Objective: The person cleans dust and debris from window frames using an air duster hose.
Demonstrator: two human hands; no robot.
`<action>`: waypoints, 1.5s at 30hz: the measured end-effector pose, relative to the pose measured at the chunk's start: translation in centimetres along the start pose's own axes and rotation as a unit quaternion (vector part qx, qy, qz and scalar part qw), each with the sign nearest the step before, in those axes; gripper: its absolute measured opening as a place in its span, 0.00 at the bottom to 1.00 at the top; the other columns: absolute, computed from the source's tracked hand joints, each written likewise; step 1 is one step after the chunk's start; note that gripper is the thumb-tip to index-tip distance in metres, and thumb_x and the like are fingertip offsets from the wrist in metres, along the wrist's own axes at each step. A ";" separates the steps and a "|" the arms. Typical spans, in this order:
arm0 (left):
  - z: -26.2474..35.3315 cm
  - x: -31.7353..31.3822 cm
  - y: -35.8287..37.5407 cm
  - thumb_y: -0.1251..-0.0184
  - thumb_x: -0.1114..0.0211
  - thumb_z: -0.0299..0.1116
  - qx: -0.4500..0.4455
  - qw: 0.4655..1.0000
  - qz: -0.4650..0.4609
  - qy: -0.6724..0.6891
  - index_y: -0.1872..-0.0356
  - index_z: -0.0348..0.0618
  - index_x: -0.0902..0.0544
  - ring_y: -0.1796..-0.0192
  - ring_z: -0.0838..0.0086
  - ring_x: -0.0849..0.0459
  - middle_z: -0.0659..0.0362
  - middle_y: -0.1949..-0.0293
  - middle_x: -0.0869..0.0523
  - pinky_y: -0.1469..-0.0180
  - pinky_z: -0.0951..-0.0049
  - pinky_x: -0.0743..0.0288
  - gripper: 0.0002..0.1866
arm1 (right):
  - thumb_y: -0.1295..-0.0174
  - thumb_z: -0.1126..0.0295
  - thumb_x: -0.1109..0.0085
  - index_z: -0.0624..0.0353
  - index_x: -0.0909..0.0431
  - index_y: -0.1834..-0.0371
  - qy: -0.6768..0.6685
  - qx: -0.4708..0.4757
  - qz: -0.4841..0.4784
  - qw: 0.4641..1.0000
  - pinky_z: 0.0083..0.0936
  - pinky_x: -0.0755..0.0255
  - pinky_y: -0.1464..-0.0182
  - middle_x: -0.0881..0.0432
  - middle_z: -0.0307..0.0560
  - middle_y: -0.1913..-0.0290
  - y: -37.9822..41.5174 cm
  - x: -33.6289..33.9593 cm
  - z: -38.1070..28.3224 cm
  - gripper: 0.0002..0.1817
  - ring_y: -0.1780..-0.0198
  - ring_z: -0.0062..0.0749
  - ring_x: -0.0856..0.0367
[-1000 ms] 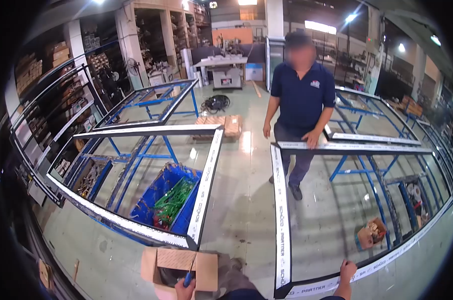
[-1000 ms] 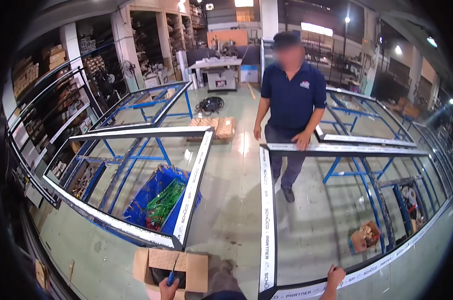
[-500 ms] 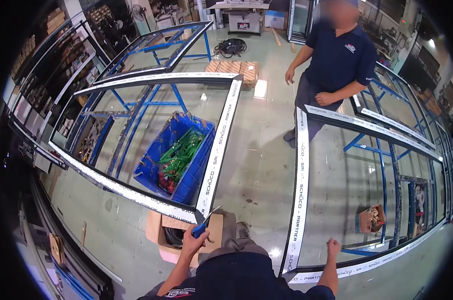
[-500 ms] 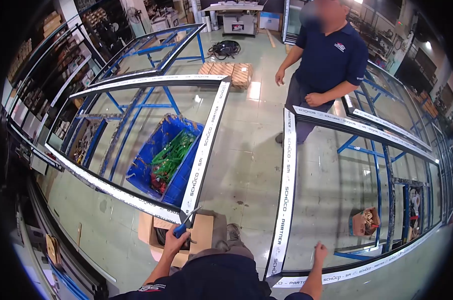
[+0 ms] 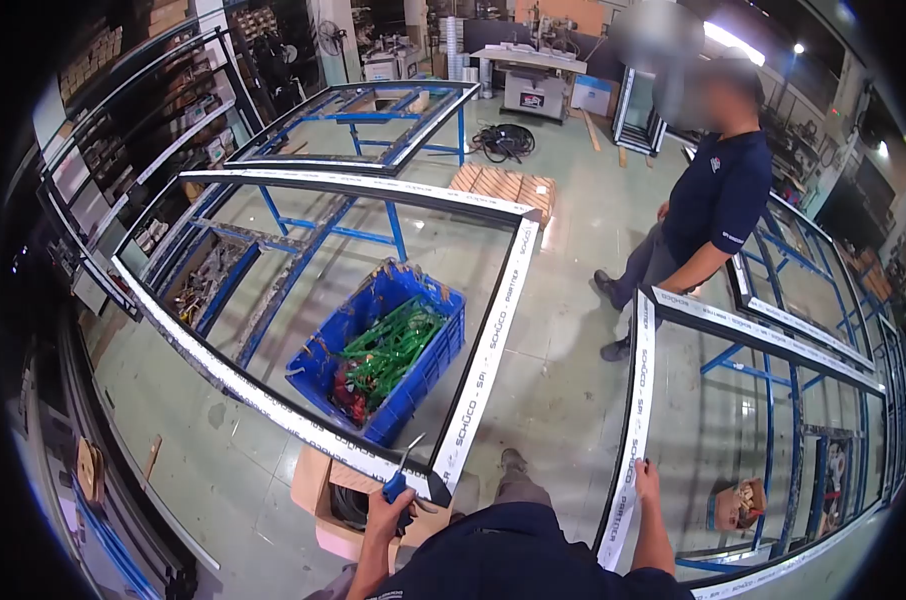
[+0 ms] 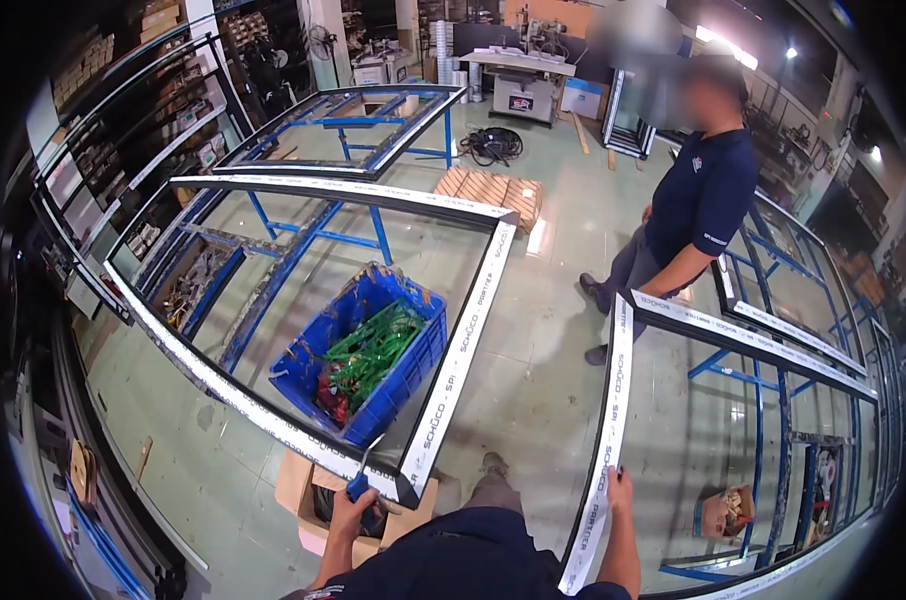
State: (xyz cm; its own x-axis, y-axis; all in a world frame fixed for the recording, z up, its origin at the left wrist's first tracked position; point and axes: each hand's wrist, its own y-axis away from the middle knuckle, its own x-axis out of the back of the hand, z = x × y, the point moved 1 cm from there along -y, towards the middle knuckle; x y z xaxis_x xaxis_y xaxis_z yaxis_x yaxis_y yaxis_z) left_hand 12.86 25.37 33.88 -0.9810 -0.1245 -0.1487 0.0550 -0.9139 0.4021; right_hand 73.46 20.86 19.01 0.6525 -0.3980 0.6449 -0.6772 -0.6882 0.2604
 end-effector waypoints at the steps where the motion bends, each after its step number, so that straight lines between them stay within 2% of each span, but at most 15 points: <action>1: 0.0 0.1 -0.6 0.38 0.28 0.35 0.012 0.999 0.018 0.031 0.65 0.34 0.16 0.77 0.76 0.18 0.58 0.77 0.16 0.72 0.75 0.23 0.12 | 0.31 0.49 0.44 0.69 0.32 0.33 0.014 0.000 0.009 1.000 0.35 0.30 0.38 0.19 0.67 0.44 -1.6 -0.1 -0.9 0.35 0.41 0.48 0.20; 2: 0.2 -0.1 -1.5 0.37 0.28 0.35 0.006 0.998 0.026 0.052 0.65 0.34 0.17 0.77 0.75 0.18 0.58 0.76 0.17 0.72 0.74 0.22 0.13 | 0.34 0.47 0.41 0.70 0.36 0.30 0.030 0.009 0.009 0.999 0.37 0.31 0.36 0.21 0.69 0.42 -3.7 -0.2 -1.9 0.40 0.39 0.53 0.21; 8: 4.9 -5.8 -9.0 0.36 0.30 0.34 -0.048 0.991 0.064 0.104 0.63 0.32 0.17 0.75 0.74 0.18 0.55 0.73 0.16 0.72 0.74 0.21 0.13 | 0.43 0.51 0.34 0.70 0.37 0.29 0.149 0.098 0.097 0.979 0.44 0.38 0.30 0.32 0.70 0.31 -18.8 -2.4 -11.2 0.45 0.31 0.61 0.33; 14: 6.9 -15.3 -20.4 0.31 0.33 0.36 -0.043 0.983 0.107 0.143 0.62 0.29 0.18 0.76 0.72 0.17 0.52 0.71 0.15 0.74 0.73 0.22 0.14 | 0.47 0.56 0.33 0.68 0.33 0.32 0.235 0.275 0.128 0.924 0.49 0.44 0.27 0.38 0.66 0.27 -33.5 -4.1 -24.8 0.41 0.25 0.60 0.42; 17: 8.4 -19.6 -25.8 0.31 0.33 0.36 -0.020 0.984 0.082 0.159 0.63 0.31 0.18 0.77 0.71 0.18 0.53 0.71 0.15 0.74 0.74 0.22 0.14 | 0.47 0.57 0.33 0.67 0.32 0.33 0.229 0.278 0.079 0.930 0.50 0.46 0.26 0.38 0.65 0.27 -38.9 -4.7 -30.2 0.40 0.25 0.59 0.43; 21: 10.6 -21.6 -30.3 0.29 0.35 0.38 -0.012 0.983 0.116 0.140 0.65 0.34 0.18 0.78 0.72 0.18 0.55 0.73 0.16 0.75 0.72 0.23 0.14 | 0.46 0.51 0.34 0.65 0.25 0.39 0.270 0.265 -0.027 0.925 0.51 0.48 0.26 0.29 0.59 0.32 -46.3 -6.2 -31.3 0.35 0.27 0.56 0.38; 22: 10.8 -21.5 -31.3 0.28 0.37 0.39 -0.007 0.979 0.147 0.138 0.66 0.35 0.19 0.79 0.72 0.19 0.56 0.75 0.17 0.75 0.72 0.24 0.15 | 0.45 0.48 0.36 0.63 0.17 0.49 0.296 0.318 0.027 0.900 0.48 0.37 0.32 0.18 0.58 0.45 -47.3 -6.6 -31.3 0.30 0.38 0.54 0.25; 25: 11.0 -21.1 -33.3 0.25 0.40 0.44 -0.030 0.950 0.242 0.194 0.62 0.37 0.21 0.77 0.73 0.22 0.56 0.72 0.18 0.76 0.75 0.27 0.17 | 0.44 0.47 0.36 0.61 0.13 0.60 0.360 0.165 -0.144 0.907 0.45 0.26 0.44 0.13 0.58 0.59 -50.4 -6.0 -33.1 0.25 0.51 0.54 0.16; 26: 11.2 -21.0 -34.0 0.24 0.41 0.46 -0.032 0.946 0.246 0.210 0.61 0.38 0.22 0.76 0.74 0.22 0.56 0.71 0.18 0.76 0.75 0.27 0.18 | 0.43 0.46 0.37 0.59 0.12 0.67 0.325 0.206 -0.117 0.915 0.44 0.22 0.53 0.13 0.57 0.68 -51.6 -6.3 -31.8 0.24 0.61 0.54 0.14; 32: 13.0 -22.0 -42.6 0.22 0.49 0.57 -0.038 0.903 0.284 0.320 0.55 0.44 0.24 0.70 0.74 0.23 0.59 0.67 0.20 0.73 0.74 0.31 0.24 | 0.42 0.36 0.45 0.60 0.12 0.65 0.351 0.080 -0.231 0.904 0.44 0.23 0.52 0.15 0.63 0.65 -54.7 -5.5 -33.4 0.33 0.57 0.58 0.16; 33: 14.4 -23.2 -45.1 0.22 0.50 0.58 -0.036 0.885 0.313 0.342 0.54 0.45 0.23 0.71 0.74 0.24 0.59 0.68 0.20 0.73 0.74 0.32 0.25 | 0.43 0.36 0.43 0.57 0.11 0.66 0.367 0.033 -0.242 0.898 0.40 0.22 0.50 0.13 0.59 0.63 -55.5 -5.9 -33.5 0.31 0.56 0.54 0.14; 34: 14.4 -22.9 -51.0 0.22 0.52 0.60 -0.065 0.920 0.180 0.342 0.55 0.46 0.23 0.71 0.73 0.24 0.59 0.67 0.20 0.72 0.73 0.32 0.26 | 0.43 0.36 0.43 0.56 0.10 0.67 0.338 -0.008 -0.244 0.909 0.39 0.22 0.49 0.12 0.58 0.63 -56.9 -6.3 -33.9 0.31 0.56 0.52 0.14; 38: 20.6 -28.6 -65.0 0.22 0.54 0.60 -0.104 0.938 0.074 0.322 0.53 0.47 0.22 0.68 0.72 0.23 0.58 0.64 0.18 0.68 0.72 0.29 0.26 | 0.43 0.37 0.41 0.53 0.09 0.66 0.298 -0.093 -0.250 0.917 0.34 0.22 0.49 0.10 0.51 0.64 -57.8 -6.2 -32.0 0.28 0.58 0.43 0.12; 41: 28.0 -36.6 -73.2 0.21 0.54 0.58 -0.055 0.944 0.058 0.321 0.51 0.45 0.22 0.65 0.71 0.21 0.56 0.60 0.16 0.65 0.71 0.27 0.26 | 0.40 0.44 0.36 0.59 0.09 0.67 0.221 -0.140 -0.296 0.919 0.28 0.20 0.53 0.10 0.50 0.62 -59.2 -6.6 -30.2 0.26 0.60 0.32 0.11; 45: 34.4 -47.1 -79.7 0.19 0.56 0.56 -0.118 0.964 -0.132 0.197 0.56 0.37 0.23 0.67 0.71 0.21 0.53 0.61 0.17 0.63 0.70 0.26 0.28 | 0.37 0.45 0.37 0.61 0.11 0.69 0.164 -0.276 -0.363 0.875 0.28 0.24 0.68 0.16 0.42 0.75 -60.9 -6.9 -31.1 0.26 0.76 0.29 0.20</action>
State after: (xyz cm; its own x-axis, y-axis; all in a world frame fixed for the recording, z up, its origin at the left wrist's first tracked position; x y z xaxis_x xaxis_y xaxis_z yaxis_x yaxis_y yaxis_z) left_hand 48.24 117.37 39.85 -0.8226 0.0305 -0.5678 -0.1007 -0.9906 0.0926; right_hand 99.67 84.34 21.02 0.9075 0.2797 0.3134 -0.2451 -0.2533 0.9358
